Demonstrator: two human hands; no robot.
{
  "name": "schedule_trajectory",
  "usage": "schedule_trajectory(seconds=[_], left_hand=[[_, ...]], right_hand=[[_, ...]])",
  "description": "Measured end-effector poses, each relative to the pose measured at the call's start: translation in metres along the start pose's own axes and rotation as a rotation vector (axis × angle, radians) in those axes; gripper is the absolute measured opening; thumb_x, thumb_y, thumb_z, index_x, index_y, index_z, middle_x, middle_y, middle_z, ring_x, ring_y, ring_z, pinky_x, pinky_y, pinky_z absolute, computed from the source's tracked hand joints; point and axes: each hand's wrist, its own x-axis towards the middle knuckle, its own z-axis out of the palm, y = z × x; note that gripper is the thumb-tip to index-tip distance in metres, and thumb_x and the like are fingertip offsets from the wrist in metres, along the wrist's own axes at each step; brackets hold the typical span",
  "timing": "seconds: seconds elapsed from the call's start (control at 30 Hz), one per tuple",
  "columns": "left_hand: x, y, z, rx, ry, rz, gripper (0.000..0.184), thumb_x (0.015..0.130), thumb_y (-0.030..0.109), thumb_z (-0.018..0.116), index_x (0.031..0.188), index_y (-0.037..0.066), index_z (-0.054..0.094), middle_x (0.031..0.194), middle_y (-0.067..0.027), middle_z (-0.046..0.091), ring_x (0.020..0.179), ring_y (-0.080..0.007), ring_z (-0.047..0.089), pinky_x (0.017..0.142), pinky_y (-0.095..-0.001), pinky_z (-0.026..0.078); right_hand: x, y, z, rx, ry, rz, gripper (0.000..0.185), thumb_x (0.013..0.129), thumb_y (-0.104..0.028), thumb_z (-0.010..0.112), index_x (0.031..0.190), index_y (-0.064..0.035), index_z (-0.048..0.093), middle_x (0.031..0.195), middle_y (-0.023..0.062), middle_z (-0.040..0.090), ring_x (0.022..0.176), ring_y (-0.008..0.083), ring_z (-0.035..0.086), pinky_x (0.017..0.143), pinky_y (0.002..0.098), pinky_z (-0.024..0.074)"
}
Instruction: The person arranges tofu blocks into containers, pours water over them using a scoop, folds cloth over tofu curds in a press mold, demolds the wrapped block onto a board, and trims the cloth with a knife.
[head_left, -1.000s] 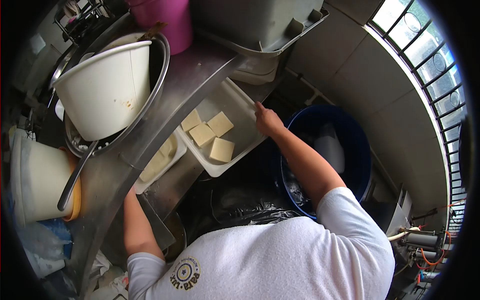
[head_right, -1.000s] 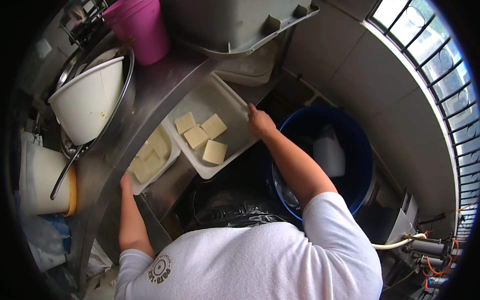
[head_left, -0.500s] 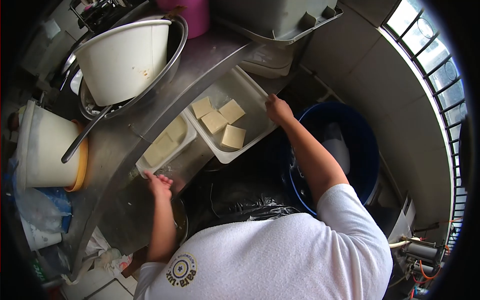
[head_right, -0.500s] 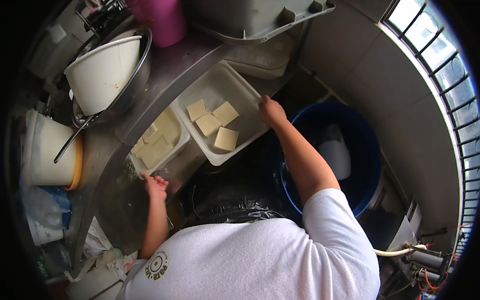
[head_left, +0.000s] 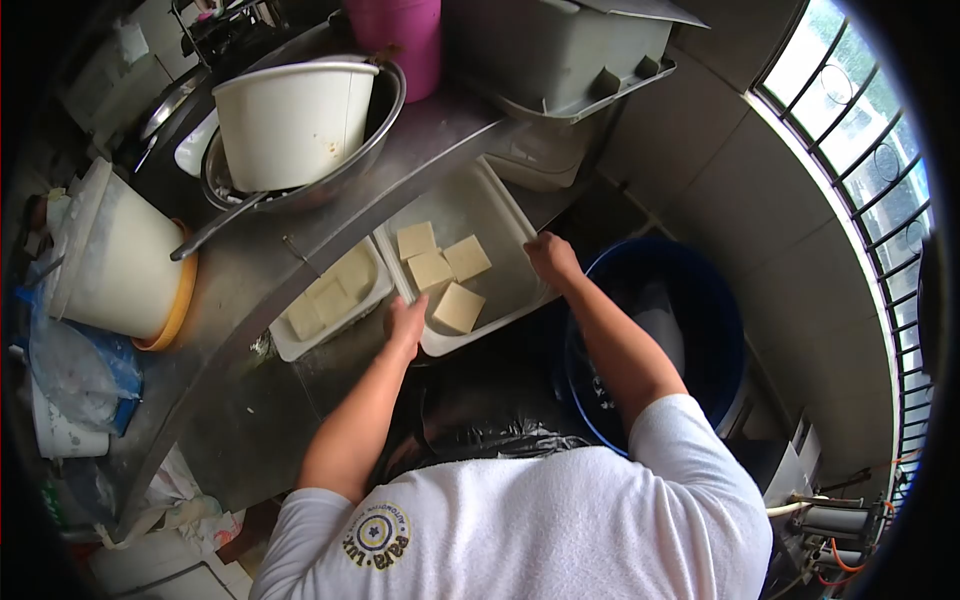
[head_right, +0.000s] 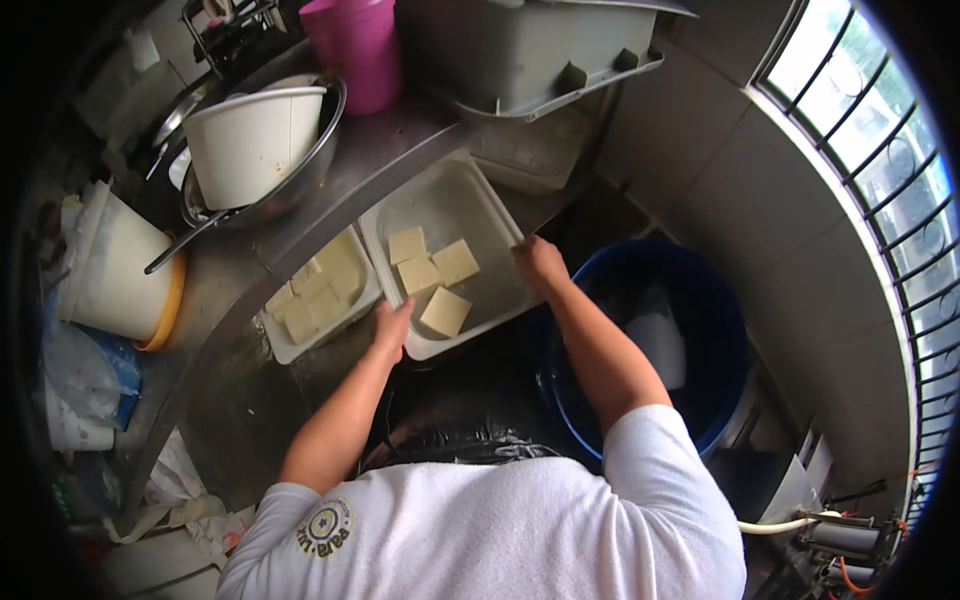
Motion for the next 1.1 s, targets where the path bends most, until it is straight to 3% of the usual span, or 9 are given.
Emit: schedule_trajectory(seconds=[0.03,0.17,0.23,0.37,0.43,0.6,0.67,1.1], left_hand=[[-0.007,0.014,0.0,0.089,0.021,-0.003,0.034,0.099,0.024,0.069,0.119,-0.004,0.066,0.113,-0.0129,0.071,0.102,-0.0208,0.066,0.09,-0.0388,0.052],[-0.044,0.058,-0.003,-0.026,0.006,-0.048,0.032,0.099,0.021,0.068,0.117,-0.004,0.066,0.112,-0.0123,0.071,0.1,-0.0197,0.064,0.09,-0.0382,0.051],[-0.051,0.066,-0.004,-0.261,-0.046,0.057,0.028,0.099,0.021,0.067,0.114,-0.003,0.066,0.105,-0.008,0.07,0.094,-0.0159,0.062,0.085,-0.0354,0.05],[-0.077,0.085,-0.013,-0.194,0.028,0.108,0.023,0.099,0.021,0.067,0.109,0.0,0.066,0.099,-0.0036,0.068,0.089,-0.0119,0.059,0.08,-0.0317,0.049],[-0.094,0.099,-0.022,-0.347,-0.004,0.135,0.02,0.1,0.02,0.066,0.107,0.001,0.066,0.095,-0.0011,0.066,0.086,-0.0095,0.057,0.077,-0.0296,0.048],[-0.138,0.121,-0.056,-0.382,0.104,0.136,0.021,0.101,0.019,0.066,0.109,0.0,0.065,0.096,-0.0015,0.066,0.088,-0.0108,0.059,0.078,-0.031,0.049],[-0.158,0.118,-0.077,-0.439,0.126,0.123,0.018,0.101,0.018,0.066,0.101,0.0,0.065,0.086,0.0029,0.061,0.076,-0.0069,0.05,0.068,-0.0284,0.043],[-0.304,0.036,-0.298,-0.282,0.573,0.11,0.024,0.101,0.018,0.067,0.113,-0.003,0.068,0.098,-0.0036,0.071,0.087,-0.0082,0.06,0.077,-0.0276,0.049]], right_hand=[[-0.005,-0.004,-0.005,-0.018,0.037,-0.057,0.039,0.096,-0.035,0.064,0.114,-0.0009,0.073,0.113,0.0266,0.073,0.111,0.0453,0.069,0.096,0.0506,0.0548],[-0.012,-0.008,-0.03,0.001,0.059,-0.051,0.037,0.096,-0.033,0.066,0.109,0.0003,0.073,0.112,0.0269,0.073,0.112,0.0457,0.068,0.095,0.0497,0.0545],[-0.023,-0.01,-0.04,-0.01,0.114,-0.099,0.036,0.096,-0.033,0.067,0.103,0.0009,0.074,0.106,0.0269,0.074,0.106,0.0452,0.07,0.092,0.049,0.0548],[-0.047,-0.026,-0.073,0.065,0.131,-0.12,0.034,0.098,-0.032,0.067,0.103,0.0005,0.074,0.102,0.0261,0.074,0.105,0.0452,0.07,0.09,0.0494,0.0543],[-0.06,-0.045,-0.09,0.077,0.128,-0.145,0.034,0.097,-0.032,0.066,0.103,0.0006,0.074,0.101,0.0261,0.074,0.103,0.0449,0.07,0.089,0.0487,0.0546],[-0.085,-0.085,-0.1,0.081,0.071,-0.281,0.033,0.097,-0.029,0.064,0.101,0.0018,0.073,0.099,0.027,0.073,0.099,0.0453,0.07,0.086,0.0496,0.0538],[-0.097,-0.097,-0.088,0.093,0.023,-0.339,0.032,0.097,-0.028,0.064,0.101,0.0023,0.072,0.098,0.0275,0.072,0.097,0.0455,0.07,0.085,0.0503,0.0533],[-0.218,-0.222,0.102,0.194,-0.262,-0.622,0.031,0.101,-0.027,0.064,0.097,0.0033,0.068,0.101,0.0321,0.068,0.101,0.0532,0.063,0.086,0.0556,0.0515]])
